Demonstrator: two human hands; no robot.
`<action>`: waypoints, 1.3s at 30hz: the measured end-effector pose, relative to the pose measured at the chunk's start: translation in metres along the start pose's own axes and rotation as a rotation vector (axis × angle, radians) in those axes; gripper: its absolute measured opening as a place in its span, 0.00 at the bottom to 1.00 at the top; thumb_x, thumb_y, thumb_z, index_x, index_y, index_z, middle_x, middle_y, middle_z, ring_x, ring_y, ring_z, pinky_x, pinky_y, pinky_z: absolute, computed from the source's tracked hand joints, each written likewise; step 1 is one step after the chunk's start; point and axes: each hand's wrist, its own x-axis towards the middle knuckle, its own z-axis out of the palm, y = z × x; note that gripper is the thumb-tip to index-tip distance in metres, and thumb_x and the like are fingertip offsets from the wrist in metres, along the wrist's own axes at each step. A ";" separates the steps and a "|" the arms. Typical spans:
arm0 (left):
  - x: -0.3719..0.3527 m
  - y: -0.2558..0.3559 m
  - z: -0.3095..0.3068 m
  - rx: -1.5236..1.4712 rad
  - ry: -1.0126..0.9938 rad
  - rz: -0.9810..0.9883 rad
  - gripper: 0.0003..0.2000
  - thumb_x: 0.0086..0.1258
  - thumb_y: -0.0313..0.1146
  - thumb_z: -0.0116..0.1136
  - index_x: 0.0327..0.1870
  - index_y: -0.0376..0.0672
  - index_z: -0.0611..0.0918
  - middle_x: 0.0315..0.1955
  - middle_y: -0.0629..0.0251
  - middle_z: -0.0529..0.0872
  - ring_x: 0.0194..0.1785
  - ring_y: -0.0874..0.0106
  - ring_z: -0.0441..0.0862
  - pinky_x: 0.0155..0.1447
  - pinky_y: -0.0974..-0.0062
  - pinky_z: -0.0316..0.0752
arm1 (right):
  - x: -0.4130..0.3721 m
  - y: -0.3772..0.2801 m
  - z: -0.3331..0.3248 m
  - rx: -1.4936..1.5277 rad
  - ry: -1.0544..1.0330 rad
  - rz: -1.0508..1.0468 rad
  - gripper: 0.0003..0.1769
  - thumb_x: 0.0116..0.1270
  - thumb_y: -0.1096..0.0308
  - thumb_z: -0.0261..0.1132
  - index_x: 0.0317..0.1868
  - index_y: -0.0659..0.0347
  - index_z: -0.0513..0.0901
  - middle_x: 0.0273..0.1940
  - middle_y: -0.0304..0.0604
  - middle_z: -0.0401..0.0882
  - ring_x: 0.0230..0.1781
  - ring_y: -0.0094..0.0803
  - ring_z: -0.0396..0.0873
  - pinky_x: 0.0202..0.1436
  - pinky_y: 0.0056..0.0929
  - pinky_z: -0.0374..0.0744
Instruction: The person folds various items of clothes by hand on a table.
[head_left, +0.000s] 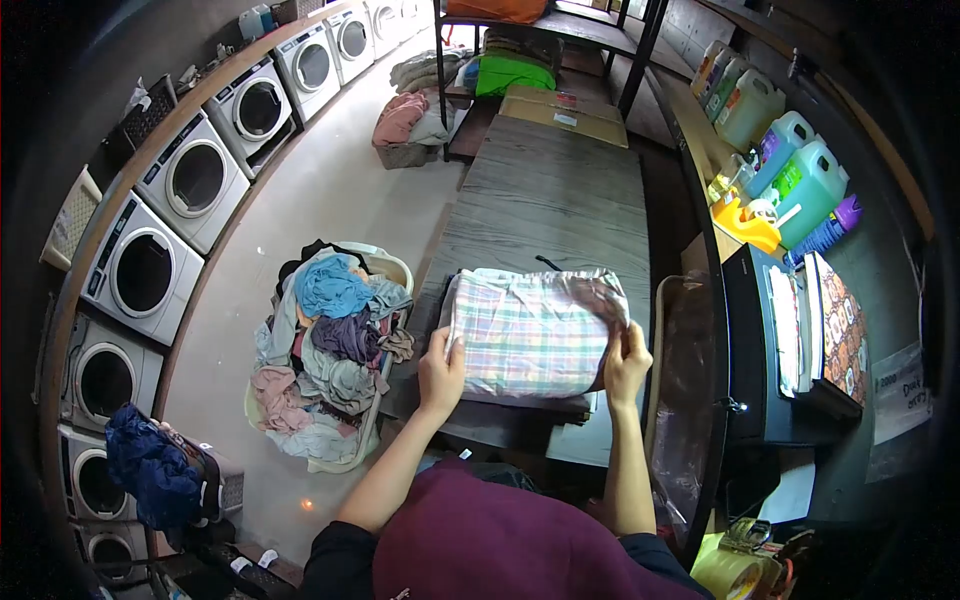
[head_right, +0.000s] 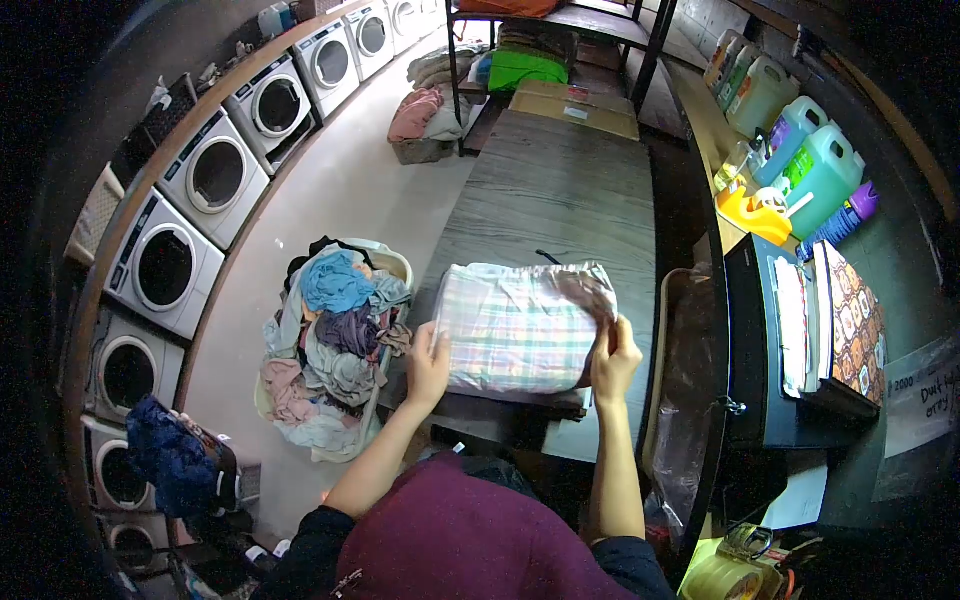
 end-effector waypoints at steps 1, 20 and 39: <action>-0.003 0.000 0.004 0.074 -0.009 -0.003 0.12 0.73 0.34 0.55 0.51 0.37 0.77 0.35 0.48 0.86 0.40 0.50 0.85 0.44 0.59 0.77 | 0.004 0.011 0.001 -0.055 0.010 -0.037 0.06 0.72 0.75 0.62 0.45 0.68 0.80 0.28 0.53 0.82 0.24 0.29 0.79 0.29 0.28 0.75; 0.032 0.003 0.077 0.680 -0.398 0.482 0.28 0.72 0.50 0.49 0.74 0.62 0.65 0.76 0.68 0.58 0.80 0.61 0.49 0.74 0.31 0.31 | -0.075 0.035 0.085 -0.647 -0.453 -0.047 0.34 0.74 0.47 0.50 0.76 0.52 0.61 0.78 0.51 0.50 0.79 0.56 0.46 0.75 0.68 0.38; 0.057 -0.008 0.073 0.595 -0.638 0.304 0.37 0.62 0.62 0.58 0.74 0.64 0.65 0.77 0.67 0.57 0.80 0.65 0.48 0.74 0.30 0.39 | -0.080 0.026 0.061 -0.805 -0.562 0.026 0.40 0.73 0.41 0.48 0.78 0.51 0.54 0.79 0.52 0.46 0.79 0.57 0.43 0.71 0.76 0.37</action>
